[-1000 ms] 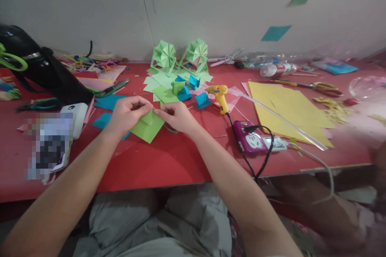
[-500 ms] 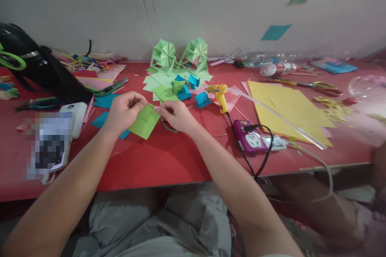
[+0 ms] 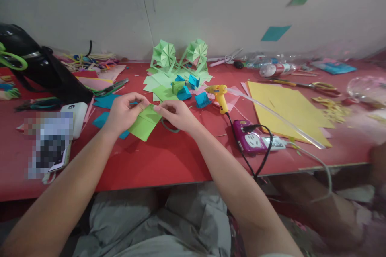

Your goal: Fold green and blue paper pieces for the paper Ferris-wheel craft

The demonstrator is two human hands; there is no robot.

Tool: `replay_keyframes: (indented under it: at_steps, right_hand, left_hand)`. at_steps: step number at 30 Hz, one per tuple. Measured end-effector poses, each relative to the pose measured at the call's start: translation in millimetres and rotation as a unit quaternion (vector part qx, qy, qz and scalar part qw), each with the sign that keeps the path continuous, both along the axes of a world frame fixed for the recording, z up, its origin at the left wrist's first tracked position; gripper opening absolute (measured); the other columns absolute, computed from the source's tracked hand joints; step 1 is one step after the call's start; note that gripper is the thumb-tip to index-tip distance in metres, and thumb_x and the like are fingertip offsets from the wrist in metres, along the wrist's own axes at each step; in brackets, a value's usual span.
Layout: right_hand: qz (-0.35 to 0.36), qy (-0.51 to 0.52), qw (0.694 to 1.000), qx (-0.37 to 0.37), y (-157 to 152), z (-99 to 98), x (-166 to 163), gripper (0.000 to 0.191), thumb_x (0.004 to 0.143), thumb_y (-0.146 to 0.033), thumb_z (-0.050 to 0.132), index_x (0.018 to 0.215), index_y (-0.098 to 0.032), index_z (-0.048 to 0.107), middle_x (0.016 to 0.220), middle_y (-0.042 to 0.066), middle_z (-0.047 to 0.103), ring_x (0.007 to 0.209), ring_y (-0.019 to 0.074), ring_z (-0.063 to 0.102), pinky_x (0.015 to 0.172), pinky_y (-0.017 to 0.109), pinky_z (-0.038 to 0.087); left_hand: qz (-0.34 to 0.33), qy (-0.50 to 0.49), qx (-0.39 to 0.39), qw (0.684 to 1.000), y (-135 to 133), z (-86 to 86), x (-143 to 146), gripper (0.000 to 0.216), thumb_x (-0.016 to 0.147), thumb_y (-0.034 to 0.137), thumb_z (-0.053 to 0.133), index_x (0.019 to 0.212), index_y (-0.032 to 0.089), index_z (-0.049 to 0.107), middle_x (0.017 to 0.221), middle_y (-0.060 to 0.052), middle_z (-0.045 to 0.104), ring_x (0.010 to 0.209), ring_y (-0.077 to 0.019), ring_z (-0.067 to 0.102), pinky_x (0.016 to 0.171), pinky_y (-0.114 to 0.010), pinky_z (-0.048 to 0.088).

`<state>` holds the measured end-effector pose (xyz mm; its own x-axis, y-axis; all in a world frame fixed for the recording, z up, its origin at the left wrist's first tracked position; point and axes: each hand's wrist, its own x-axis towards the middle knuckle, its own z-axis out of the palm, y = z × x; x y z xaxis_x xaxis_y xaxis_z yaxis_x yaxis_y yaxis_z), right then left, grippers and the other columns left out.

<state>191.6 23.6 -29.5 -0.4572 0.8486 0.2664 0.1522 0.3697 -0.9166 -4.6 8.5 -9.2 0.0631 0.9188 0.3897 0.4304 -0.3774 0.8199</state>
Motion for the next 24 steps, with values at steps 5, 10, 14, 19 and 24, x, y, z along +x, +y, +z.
replay_keyframes:
  at_steps: [5, 10, 14, 19, 24]
  right_hand:
    - [0.008, 0.023, 1.0, -0.008, 1.9, -4.1, -1.8, 0.042, 0.08, -0.059, 0.068, 0.078, -0.017, 0.064, 0.069, 0.001, 0.059, 0.062, 0.0121, 0.05, 0.057, 0.026, 0.04]
    - [-0.049, 0.043, 0.998, 0.012, 2.8, -1.0, 1.1, 0.039, 0.081, -0.055, 0.067, 0.077, -0.017, 0.059, 0.07, 0.001, 0.057, 0.063, 0.0122, 0.049, 0.056, 0.026, 0.039]
    - [-0.04, 0.02, 0.999, 0.024, 1.2, 2.4, 2.0, 0.036, 0.078, -0.052, 0.072, 0.08, -0.017, 0.061, 0.077, 0.002, 0.061, 0.07, 0.0143, 0.052, 0.062, 0.027, 0.042]
    - [-0.053, -0.031, 0.996, 0.069, 1.4, 1.7, 1.5, 0.03, 0.081, -0.044, 0.07, 0.074, -0.017, 0.059, 0.07, 0.0, 0.055, 0.068, 0.0137, 0.048, 0.062, 0.027, 0.037]
    - [-0.11, -0.019, 0.99, 0.081, 3.5, 0.3, 2.8, 0.032, 0.081, -0.043, 0.069, 0.069, -0.018, 0.052, 0.064, -0.002, 0.045, 0.063, 0.0121, 0.041, 0.058, 0.027, 0.031]
  left_hand:
    - [-0.027, -0.018, -0.022, 0.999, -0.5, -2.1, 3.0, 0.03, 0.081, 0.049, 0.071, 0.08, 0.02, 0.07, 0.08, -0.004, 0.069, 0.08, -0.0189, 0.063, 0.069, -0.027, 0.049]
    - [-0.102, -0.088, -0.114, 0.984, 0.1, -4.4, -0.6, 0.035, 0.075, 0.052, 0.078, 0.087, 0.02, 0.071, 0.088, -0.006, 0.073, 0.08, -0.0205, 0.066, 0.07, -0.029, 0.053]
    - [-0.111, -0.104, -0.137, 0.979, 0.1, -5.7, -1.5, 0.031, 0.073, 0.048, 0.079, 0.084, 0.02, 0.073, 0.086, -0.005, 0.073, 0.078, -0.0203, 0.067, 0.069, -0.03, 0.054]
    - [-0.082, -0.15, -0.155, 0.973, 2.1, -6.8, 0.8, 0.027, 0.071, 0.037, 0.081, 0.089, 0.019, 0.074, 0.089, -0.005, 0.074, 0.083, -0.0206, 0.068, 0.073, -0.03, 0.055]
    - [-0.087, -0.293, -0.247, 0.92, -0.1, 3.2, 1.8, 0.026, 0.073, 0.023, 0.068, 0.098, 0.014, 0.072, 0.094, -0.008, 0.073, 0.081, -0.0207, 0.07, 0.08, -0.038, 0.058]
